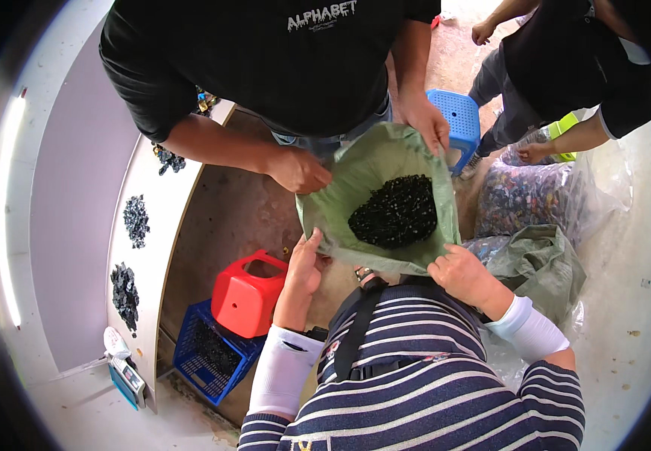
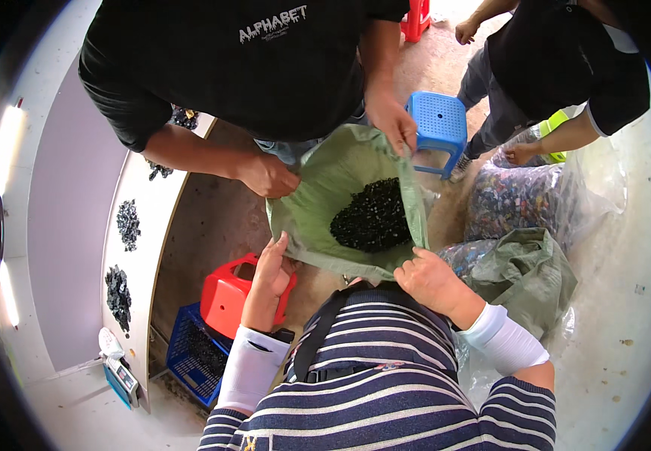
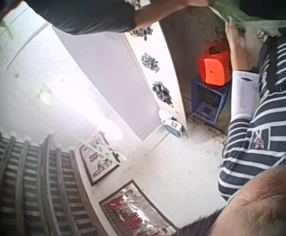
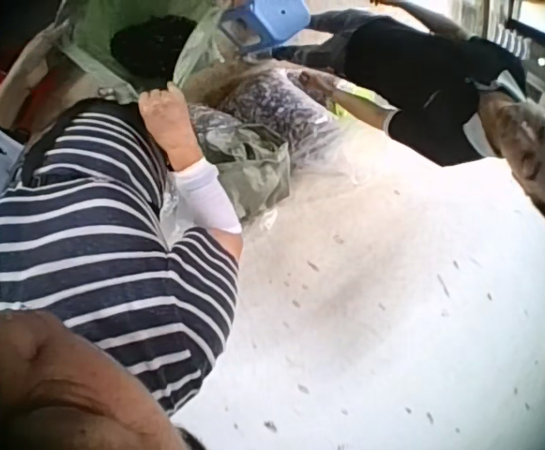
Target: Assembling small plastic parts by inserting metal pins.
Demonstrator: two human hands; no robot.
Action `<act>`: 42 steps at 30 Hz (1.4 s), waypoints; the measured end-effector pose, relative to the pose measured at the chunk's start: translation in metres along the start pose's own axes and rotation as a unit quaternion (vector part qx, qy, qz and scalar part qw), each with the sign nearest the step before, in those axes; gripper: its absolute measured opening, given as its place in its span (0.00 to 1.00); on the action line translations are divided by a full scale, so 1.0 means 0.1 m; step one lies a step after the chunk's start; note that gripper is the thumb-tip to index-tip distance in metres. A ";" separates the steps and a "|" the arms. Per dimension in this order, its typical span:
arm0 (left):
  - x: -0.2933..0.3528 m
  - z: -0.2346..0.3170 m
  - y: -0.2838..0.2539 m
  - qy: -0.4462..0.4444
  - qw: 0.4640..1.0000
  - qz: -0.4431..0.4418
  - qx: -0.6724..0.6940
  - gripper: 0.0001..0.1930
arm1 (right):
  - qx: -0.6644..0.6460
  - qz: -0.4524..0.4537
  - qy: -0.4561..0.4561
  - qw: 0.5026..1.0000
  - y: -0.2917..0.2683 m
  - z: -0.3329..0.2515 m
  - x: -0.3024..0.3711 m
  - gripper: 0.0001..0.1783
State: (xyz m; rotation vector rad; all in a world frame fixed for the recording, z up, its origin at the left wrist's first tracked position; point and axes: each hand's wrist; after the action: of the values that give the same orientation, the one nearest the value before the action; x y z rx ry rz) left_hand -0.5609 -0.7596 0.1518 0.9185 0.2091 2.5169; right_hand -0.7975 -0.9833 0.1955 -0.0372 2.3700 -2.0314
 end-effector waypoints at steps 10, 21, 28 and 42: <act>0.17 -0.32 -0.39 -0.020 1.000 -0.006 -0.003 0.19 | 0.053 -0.011 0.017 0.998 -0.05 0.12 -0.14 0.06; 0.44 -1.10 -1.43 -0.078 0.984 0.143 0.075 0.13 | 0.060 0.037 -0.029 0.997 0.27 0.02 -0.20 0.05; 0.50 -1.73 -1.90 -0.130 0.970 0.191 0.074 0.08 | 0.066 0.029 0.029 0.997 0.33 0.07 -0.04 0.11; 0.69 -2.20 -2.35 -0.186 0.953 0.231 0.064 0.09 | -0.197 0.023 0.202 0.959 0.69 -0.13 0.59 0.09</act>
State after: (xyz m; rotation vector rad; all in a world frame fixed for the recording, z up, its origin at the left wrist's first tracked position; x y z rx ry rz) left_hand -0.6643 -0.5172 -0.0455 1.6332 0.0381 2.6911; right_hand -0.8576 -0.9613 0.1299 0.4653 2.9497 -1.6378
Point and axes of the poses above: each hand's wrist, its own x-axis away from the middle knuckle, its own y-axis out of the palm, z = x × y, and after that the axes turned 9 degrees about y, right-handed
